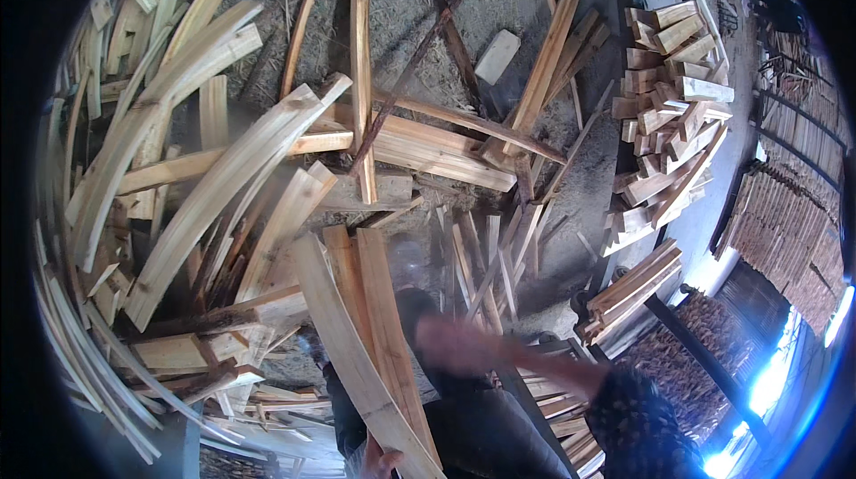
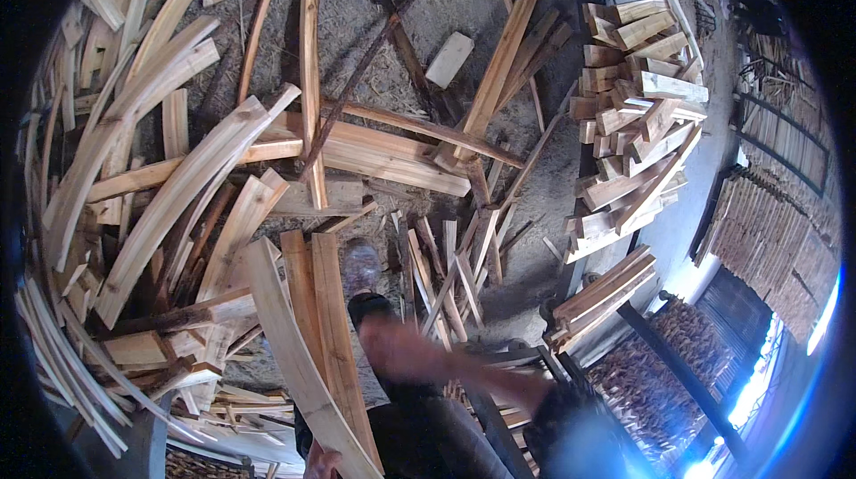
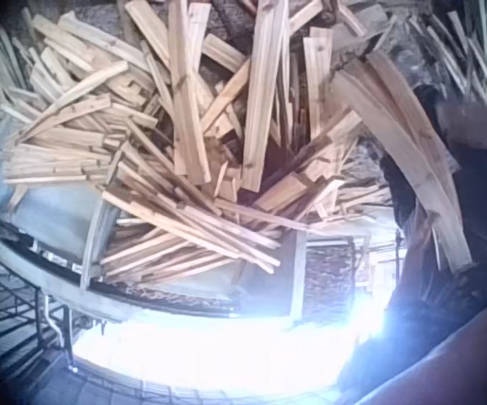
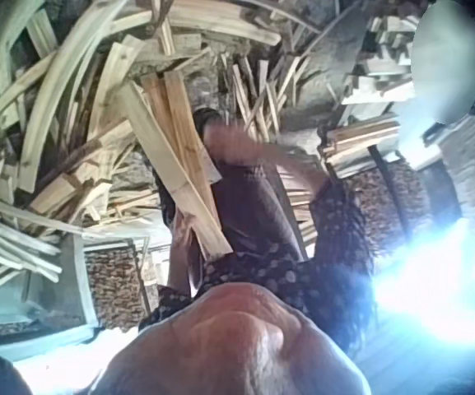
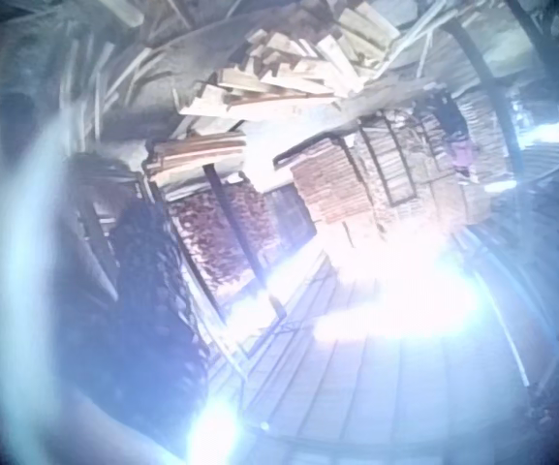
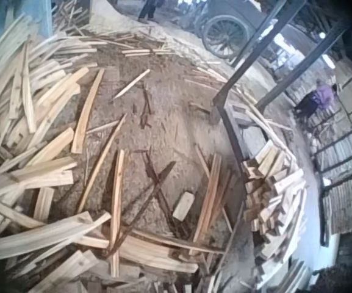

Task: The person picks up wooden planks from a large pile on the floor and stacks them onto a metal rack. The person repeatedly gathers the planks by hand and places them in an organized manner on the rack.

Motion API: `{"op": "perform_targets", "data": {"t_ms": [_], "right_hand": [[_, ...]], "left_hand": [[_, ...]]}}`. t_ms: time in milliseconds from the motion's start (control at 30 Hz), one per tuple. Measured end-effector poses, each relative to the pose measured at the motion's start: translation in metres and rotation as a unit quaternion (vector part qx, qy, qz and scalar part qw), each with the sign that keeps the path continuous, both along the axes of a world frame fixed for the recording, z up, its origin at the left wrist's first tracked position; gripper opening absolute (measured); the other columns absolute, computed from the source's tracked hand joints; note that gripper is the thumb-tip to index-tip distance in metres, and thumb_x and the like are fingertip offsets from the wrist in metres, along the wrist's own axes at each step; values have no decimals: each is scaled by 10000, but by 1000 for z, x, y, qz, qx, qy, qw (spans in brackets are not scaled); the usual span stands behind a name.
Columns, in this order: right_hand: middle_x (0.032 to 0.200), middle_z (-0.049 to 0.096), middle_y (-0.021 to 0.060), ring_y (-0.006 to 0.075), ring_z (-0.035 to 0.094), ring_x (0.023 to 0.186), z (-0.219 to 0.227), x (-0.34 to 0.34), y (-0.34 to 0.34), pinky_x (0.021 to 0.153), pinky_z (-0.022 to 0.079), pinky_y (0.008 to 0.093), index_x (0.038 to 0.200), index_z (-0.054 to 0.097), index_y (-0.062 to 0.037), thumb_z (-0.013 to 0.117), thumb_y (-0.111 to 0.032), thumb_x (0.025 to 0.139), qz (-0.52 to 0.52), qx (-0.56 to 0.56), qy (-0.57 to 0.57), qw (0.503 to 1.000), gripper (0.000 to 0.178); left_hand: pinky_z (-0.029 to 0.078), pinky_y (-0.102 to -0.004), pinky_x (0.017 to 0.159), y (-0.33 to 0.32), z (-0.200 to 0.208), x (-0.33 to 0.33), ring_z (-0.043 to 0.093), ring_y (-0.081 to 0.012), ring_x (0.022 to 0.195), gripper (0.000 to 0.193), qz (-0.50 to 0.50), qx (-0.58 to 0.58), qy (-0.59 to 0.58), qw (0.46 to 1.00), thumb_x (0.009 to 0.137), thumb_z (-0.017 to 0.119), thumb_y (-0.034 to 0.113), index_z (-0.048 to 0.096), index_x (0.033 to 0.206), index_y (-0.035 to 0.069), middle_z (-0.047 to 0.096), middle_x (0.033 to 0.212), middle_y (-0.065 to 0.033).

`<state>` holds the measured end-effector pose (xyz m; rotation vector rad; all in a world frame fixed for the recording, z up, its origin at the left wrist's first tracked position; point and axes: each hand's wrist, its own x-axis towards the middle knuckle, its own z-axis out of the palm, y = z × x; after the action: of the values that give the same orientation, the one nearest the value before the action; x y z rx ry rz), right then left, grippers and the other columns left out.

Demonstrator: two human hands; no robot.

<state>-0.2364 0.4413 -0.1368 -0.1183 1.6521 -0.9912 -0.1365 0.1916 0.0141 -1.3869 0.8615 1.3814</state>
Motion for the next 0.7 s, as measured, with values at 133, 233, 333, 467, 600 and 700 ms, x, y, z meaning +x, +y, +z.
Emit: {"op": "perform_targets", "data": {"t_ms": [133, 233, 333, 467, 600, 700], "right_hand": [[1192, 419, 196, 315, 436, 1068, -145, -142, 48, 868, 374, 454, 1216, 369, 14, 567, -216, 744, 32, 180, 252, 950, 560], [1284, 325, 190, 340, 344, 1163, -181, -170, 55, 949, 303, 458, 1303, 238, -19, 643, -289, 707, 43, 333, 271, 902, 770], [1318, 264, 208, 360, 285, 1208, -193, -159, 55, 974, 271, 452, 1355, 110, -62, 717, -337, 642, 56, 384, 235, 891, 975], [1270, 297, 207, 341, 351, 1147, -204, -129, 71, 916, 308, 435, 1354, 121, -84, 754, -306, 561, 84, 377, 364, 848, 1038], [1138, 396, 172, 319, 411, 1023, -198, -118, 68, 867, 322, 441, 1297, 222, -70, 709, -261, 549, 44, 374, 286, 881, 914], [1095, 414, 170, 317, 402, 1035, -174, -119, 73, 882, 316, 451, 1265, 261, -44, 649, -277, 588, 41, 345, 206, 915, 814]], "left_hand": [[390, -324, 881, 6, -8, 6, 443, -222, 1091, 636, -2, -3, -35, 999, 769, 544, 69, 229, 1321, 48, 433, 1201, -107], [384, -322, 887, 10, -18, 5, 442, -218, 1092, 638, -11, 0, -51, 999, 765, 546, 72, 232, 1320, 47, 434, 1200, -105], [378, -321, 893, 12, -27, 4, 440, -215, 1094, 640, -11, -8, -62, 998, 762, 548, 76, 236, 1319, 47, 435, 1199, -102], [371, -319, 901, 12, -37, -3, 438, -210, 1096, 642, -19, -10, -70, 997, 757, 551, 80, 240, 1317, 46, 436, 1198, -99], [363, -317, 908, 11, -45, -8, 436, -205, 1098, 644, -30, -3, -64, 997, 752, 554, 85, 245, 1315, 45, 437, 1198, -95], [357, -316, 914, 11, -51, -12, 435, -202, 1100, 646, -36, 2, -56, 998, 748, 556, 89, 248, 1314, 44, 438, 1197, -93]]}}
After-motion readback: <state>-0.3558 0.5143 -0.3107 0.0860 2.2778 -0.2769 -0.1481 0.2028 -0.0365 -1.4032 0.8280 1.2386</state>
